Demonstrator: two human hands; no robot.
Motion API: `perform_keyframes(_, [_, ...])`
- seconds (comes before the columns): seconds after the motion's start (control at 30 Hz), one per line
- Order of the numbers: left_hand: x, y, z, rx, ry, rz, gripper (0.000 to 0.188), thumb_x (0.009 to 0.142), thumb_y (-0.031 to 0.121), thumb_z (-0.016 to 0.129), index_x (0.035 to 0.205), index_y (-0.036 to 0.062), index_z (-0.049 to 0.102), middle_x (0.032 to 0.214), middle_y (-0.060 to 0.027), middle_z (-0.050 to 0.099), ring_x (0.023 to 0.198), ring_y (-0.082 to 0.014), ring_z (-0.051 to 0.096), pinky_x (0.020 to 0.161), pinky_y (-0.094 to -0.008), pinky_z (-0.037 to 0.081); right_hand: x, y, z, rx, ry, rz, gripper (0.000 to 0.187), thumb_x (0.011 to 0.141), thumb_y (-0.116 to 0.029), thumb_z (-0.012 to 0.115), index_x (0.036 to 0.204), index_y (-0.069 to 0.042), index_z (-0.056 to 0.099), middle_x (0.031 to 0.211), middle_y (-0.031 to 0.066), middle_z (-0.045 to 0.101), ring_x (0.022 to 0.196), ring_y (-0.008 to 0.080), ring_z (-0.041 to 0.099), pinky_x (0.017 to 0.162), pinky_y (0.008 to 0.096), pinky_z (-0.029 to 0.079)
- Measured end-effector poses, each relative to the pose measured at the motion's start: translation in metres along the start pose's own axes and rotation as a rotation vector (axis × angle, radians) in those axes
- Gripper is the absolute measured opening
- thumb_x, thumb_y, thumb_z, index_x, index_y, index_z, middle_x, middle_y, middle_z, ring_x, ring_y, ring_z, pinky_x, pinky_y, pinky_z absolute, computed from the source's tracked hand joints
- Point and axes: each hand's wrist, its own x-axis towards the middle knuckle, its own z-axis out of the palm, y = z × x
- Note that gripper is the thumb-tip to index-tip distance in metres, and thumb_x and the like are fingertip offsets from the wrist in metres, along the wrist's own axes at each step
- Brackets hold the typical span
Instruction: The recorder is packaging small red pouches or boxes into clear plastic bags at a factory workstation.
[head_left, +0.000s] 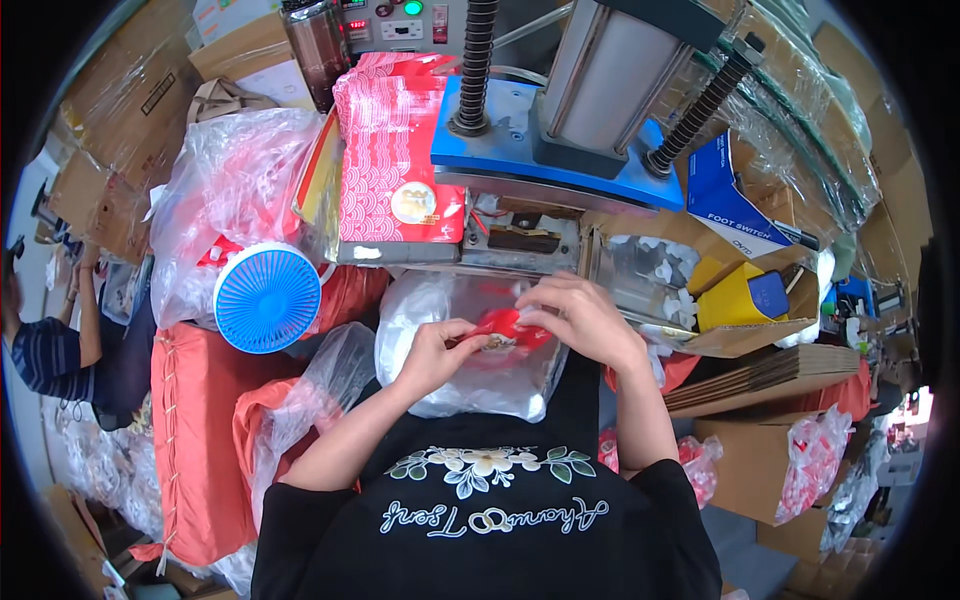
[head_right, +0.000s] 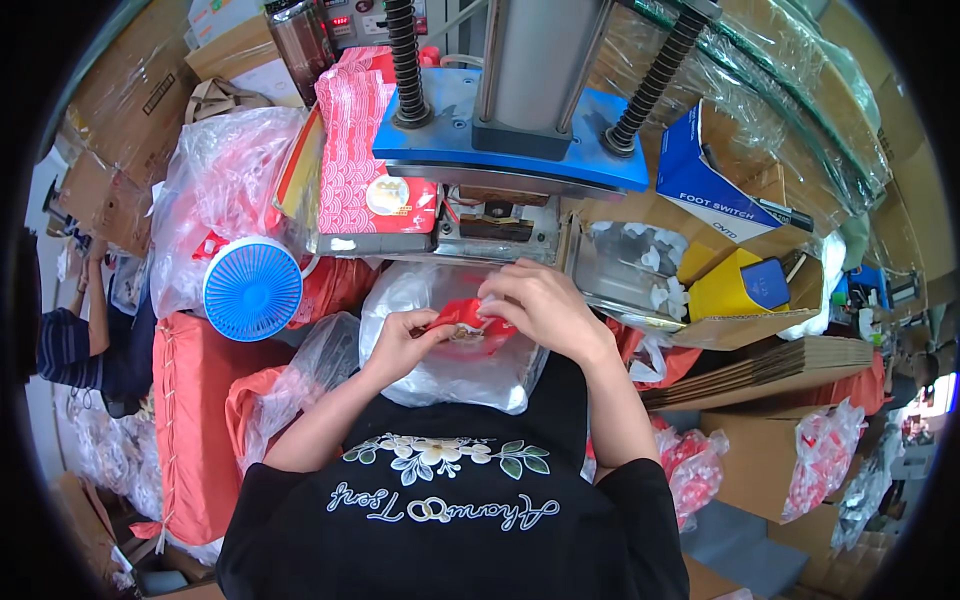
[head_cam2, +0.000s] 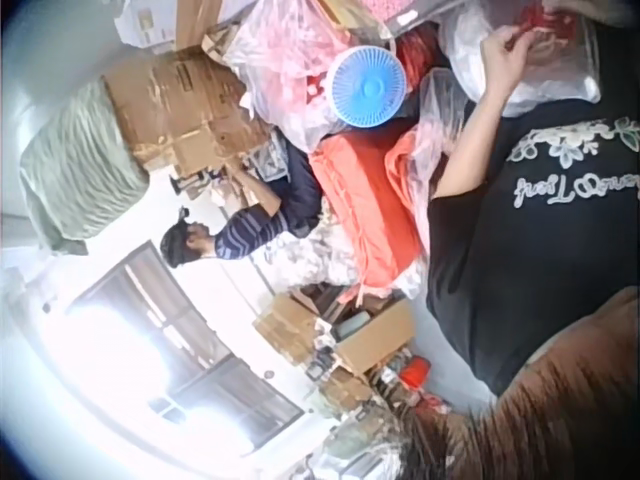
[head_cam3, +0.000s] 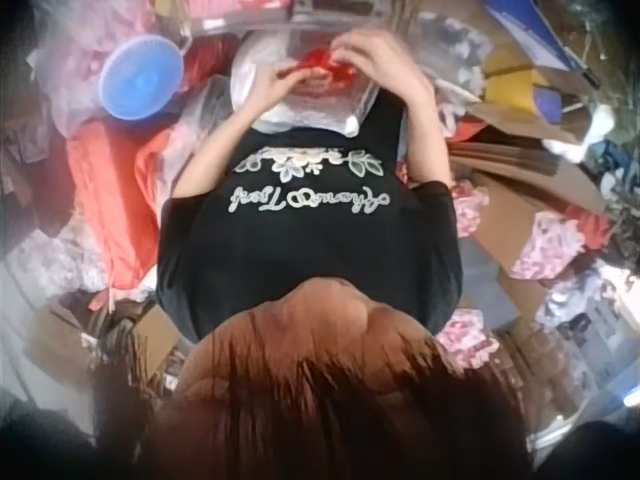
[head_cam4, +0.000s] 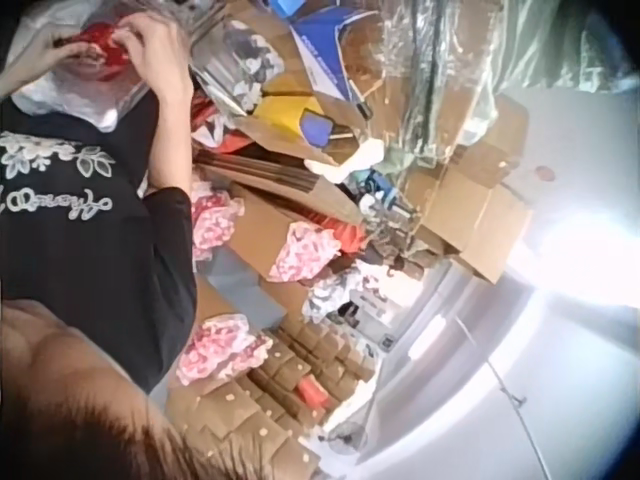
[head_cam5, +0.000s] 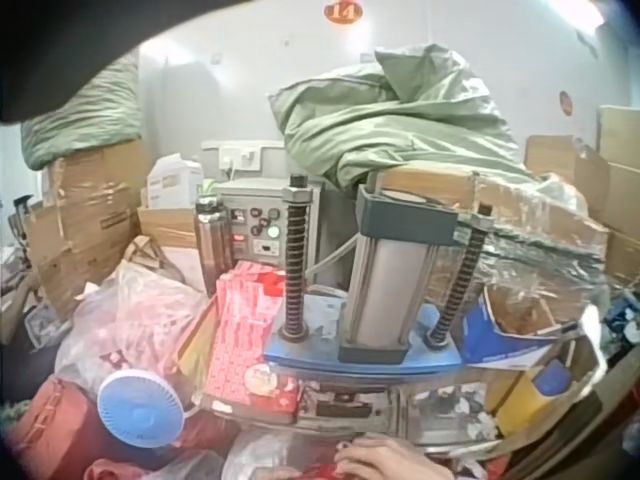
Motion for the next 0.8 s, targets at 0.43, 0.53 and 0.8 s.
perform_keyframes(0.43, [0.079, 0.022, 0.035, -0.714, 0.185, -0.423, 0.029, 0.089, 0.016, 0.073, 0.101, -0.0103, 0.067, 0.09, -0.0147, 0.071, 0.073, -0.0181, 0.069, 0.065, -0.0314, 0.057, -0.091, 0.125, -0.051, -0.554, 0.391, 0.809, 0.032, 0.089, -0.033, 0.065, 0.115, -0.013, 0.067, 0.099, 0.0162, 0.071, 0.089, 0.0393, 0.068, 0.075, 0.0485, 0.053])
perform_keyframes(0.53, [0.083, 0.019, 0.034, -0.717, 0.204, -0.425, 0.028, 0.09, 0.018, 0.073, 0.097, -0.0092, 0.068, 0.086, -0.0122, 0.071, 0.073, -0.0164, 0.069, 0.063, -0.0294, 0.055, -0.1, 0.152, -0.026, -0.58, 0.362, 0.844, 0.031, 0.088, -0.029, 0.067, 0.114, -0.013, 0.066, 0.106, 0.0156, 0.069, 0.091, 0.0406, 0.067, 0.075, 0.0494, 0.053])
perform_keyframes(0.8, [0.09, 0.014, -0.048, 0.926, 0.615, 0.367, 0.059, 0.083, 0.04, 0.073, 0.13, 0.0077, 0.06, 0.136, -0.0159, 0.057, 0.128, -0.0368, 0.05, 0.104, -0.0472, 0.038, -0.051, 0.126, 0.0, -0.473, 0.584, 0.462, 0.023, 0.089, -0.022, 0.067, 0.102, -0.003, 0.065, 0.098, 0.0148, 0.063, 0.083, 0.0365, 0.063, 0.075, 0.0436, 0.05])
